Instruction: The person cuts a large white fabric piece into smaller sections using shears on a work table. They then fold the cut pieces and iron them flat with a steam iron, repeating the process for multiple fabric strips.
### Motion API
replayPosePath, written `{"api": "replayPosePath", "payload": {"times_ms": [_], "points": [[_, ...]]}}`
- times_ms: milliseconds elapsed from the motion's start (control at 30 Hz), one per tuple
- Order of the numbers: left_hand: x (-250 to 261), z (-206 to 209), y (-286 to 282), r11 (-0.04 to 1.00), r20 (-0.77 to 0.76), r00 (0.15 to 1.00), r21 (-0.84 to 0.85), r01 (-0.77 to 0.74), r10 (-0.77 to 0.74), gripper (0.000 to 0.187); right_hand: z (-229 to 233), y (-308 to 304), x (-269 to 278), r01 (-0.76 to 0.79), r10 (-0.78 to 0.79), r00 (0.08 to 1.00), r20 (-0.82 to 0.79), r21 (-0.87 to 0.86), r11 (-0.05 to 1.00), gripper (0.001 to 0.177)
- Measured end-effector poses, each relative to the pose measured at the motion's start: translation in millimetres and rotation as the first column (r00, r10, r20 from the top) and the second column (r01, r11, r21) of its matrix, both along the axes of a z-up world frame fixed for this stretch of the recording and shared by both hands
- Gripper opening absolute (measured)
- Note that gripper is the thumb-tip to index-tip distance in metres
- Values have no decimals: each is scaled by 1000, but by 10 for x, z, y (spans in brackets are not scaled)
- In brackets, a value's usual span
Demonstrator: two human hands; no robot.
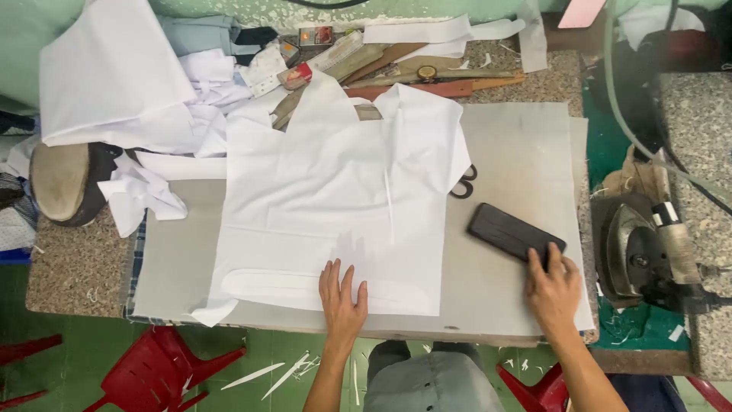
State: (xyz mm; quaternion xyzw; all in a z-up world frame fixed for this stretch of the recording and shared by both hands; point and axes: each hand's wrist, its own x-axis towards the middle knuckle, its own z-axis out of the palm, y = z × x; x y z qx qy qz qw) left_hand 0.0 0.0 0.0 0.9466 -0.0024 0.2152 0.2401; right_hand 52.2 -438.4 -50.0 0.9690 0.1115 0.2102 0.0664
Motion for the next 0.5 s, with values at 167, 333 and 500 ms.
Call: {"api": "replayPosePath", "payload": {"times_ms": [167,333,500], "points": [[-130,-151,211,995,42,996,55,-83,80,37,30,109,475,195,-178,957,227,-56,979,41],[-177,-354,247,984,105,984,99,-151,141,46,161,838,1263,-36,19,995,96,185,982,50],[-219,-394,227,981,77,981,60,-183,178,48,165,1410,1848,-51,217,916,-336,440,897,63]]}}
